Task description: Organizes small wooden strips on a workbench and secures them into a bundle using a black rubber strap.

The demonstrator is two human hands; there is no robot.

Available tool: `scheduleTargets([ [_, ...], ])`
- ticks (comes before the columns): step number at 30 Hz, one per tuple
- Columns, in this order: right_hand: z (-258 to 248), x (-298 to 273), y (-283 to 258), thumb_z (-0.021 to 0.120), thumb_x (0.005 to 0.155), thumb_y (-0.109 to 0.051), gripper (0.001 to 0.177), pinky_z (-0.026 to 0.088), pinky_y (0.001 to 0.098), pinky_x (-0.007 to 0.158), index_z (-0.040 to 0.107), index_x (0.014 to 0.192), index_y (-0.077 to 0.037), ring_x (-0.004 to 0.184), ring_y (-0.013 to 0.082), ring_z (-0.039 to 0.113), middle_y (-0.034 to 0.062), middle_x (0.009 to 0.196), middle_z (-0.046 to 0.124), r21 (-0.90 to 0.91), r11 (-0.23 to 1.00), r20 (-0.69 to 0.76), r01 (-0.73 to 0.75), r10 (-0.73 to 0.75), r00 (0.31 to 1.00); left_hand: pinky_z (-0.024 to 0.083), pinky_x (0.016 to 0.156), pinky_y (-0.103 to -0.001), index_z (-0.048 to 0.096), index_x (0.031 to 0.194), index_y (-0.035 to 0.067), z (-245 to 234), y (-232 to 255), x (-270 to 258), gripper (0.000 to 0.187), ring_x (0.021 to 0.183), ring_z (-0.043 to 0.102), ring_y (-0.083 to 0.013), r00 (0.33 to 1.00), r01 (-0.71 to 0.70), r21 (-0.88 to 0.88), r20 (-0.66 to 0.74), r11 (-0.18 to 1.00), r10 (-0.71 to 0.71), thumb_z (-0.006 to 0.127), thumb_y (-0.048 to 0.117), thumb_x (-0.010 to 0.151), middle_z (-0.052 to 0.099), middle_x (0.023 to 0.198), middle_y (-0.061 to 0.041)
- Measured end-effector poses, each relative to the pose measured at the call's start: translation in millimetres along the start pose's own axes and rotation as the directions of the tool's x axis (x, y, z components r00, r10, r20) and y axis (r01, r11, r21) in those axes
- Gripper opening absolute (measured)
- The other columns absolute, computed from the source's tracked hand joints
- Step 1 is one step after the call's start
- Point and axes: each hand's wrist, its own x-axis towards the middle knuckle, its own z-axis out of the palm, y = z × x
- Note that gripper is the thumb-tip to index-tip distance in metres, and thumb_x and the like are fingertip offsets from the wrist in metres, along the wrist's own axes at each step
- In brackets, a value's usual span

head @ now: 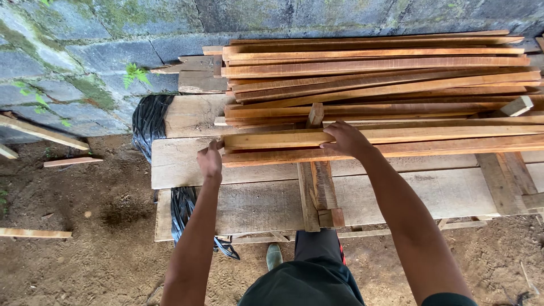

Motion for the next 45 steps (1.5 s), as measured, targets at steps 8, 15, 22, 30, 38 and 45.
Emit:
scheduleTargets([
  [8, -7.1, 2.6, 0.3, 0.071, 0.089, -0.05, 0.054, 0.051, 0.0475, 0.105, 0.067, 0.128, -0.013, 0.123, 0.032, 0.06, 0.0107, 0.12, 0.07, 0.006, 0.999, 0.05, 0.043, -0.043, 0.998, 0.048, 0.096, -0.045, 0.083, 0.103, 0.029, -8.0, -14.3, 9.7, 0.04, 0.105, 0.066, -0.0355, 1.0, 0.003, -0.028, 0.002, 1.0, -0.003, 0.051, 0.051, 0.094, 0.075, 0.1, -0.011],
  [15, 1.0, 4.0, 1.6, 0.067, 0.092, -0.053, 0.054, 0.048, 0.0452, 0.107, 0.066, 0.132, -0.017, 0.124, 0.0286, 0.059, 0.0072, 0.121, 0.069, -0.068, 0.997, 0.055, 0.042, -0.038, 0.998, 0.024, 0.126, -0.054, 0.044, 0.155, -0.001, -7.2, -12.0, -15.3, 0.065, 0.15, 0.034, -0.0441, 0.943, 0.106, -0.17, 0.331, 0.98, -0.044, 0.025, 0.042, 0.11, 0.042, 0.158, -0.027],
  [22, -3.2, 10.3, -11.9, 0.071, 0.091, -0.046, 0.05, 0.049, 0.0462, 0.107, 0.067, 0.129, -0.012, 0.124, 0.0314, 0.059, 0.0099, 0.122, 0.068, -0.038, 0.997, 0.056, 0.061, -0.058, 0.997, 0.027, 0.122, -0.058, 0.048, 0.152, 0.002, 3.1, -35.8, -9.0, 0.065, 0.148, 0.034, -0.0476, 0.946, 0.144, -0.415, 0.323, 0.899, -0.002, 0.036, 0.048, 0.107, 0.042, 0.156, -0.031],
  [30, -15.6, 15.2, -31.2, 0.071, 0.09, -0.047, 0.052, 0.049, 0.0455, 0.108, 0.068, 0.129, -0.014, 0.125, 0.0339, 0.06, 0.0108, 0.122, 0.068, -0.06, 0.992, 0.092, 0.108, -0.102, 0.991, 0.029, 0.122, -0.057, 0.048, 0.154, 0.011, 11.4, -59.0, 3.3, 0.052, 0.146, 0.035, -0.0471, 0.972, 0.047, -0.57, 0.215, 0.821, 0.093, 0.033, 0.041, 0.114, 0.042, 0.155, -0.029],
  [38, -8.6, 6.7, -22.7, 0.076, 0.088, -0.045, 0.052, 0.051, 0.0456, 0.106, 0.07, 0.128, -0.013, 0.123, 0.0352, 0.061, 0.0141, 0.121, 0.066, -0.004, 0.994, 0.022, 0.107, -0.106, 0.994, 0.028, 0.123, -0.052, 0.05, 0.151, 0.014, 0.5, -53.9, -10.0, 0.052, 0.147, 0.032, -0.0462, 0.964, 0.003, -0.53, 0.228, 0.848, 0.139, 0.024, 0.039, 0.114, 0.043, 0.155, -0.028],
  [45, -22.1, -6.4, -35.3, 0.073, 0.091, -0.037, 0.04, 0.053, 0.0447, 0.103, 0.07, 0.125, -0.015, 0.123, 0.0307, 0.061, 0.0102, 0.119, 0.068, 0.066, 0.996, 0.012, 0.068, -0.068, 0.998, 0.019, 0.125, -0.056, 0.042, 0.156, 0.011, 2.1, -46.9, -19.7, 0.057, 0.15, 0.022, -0.0497, 0.95, 0.052, -0.584, 0.279, 0.81, 0.139, 0.02, 0.043, 0.114, 0.031, 0.16, -0.031],
])
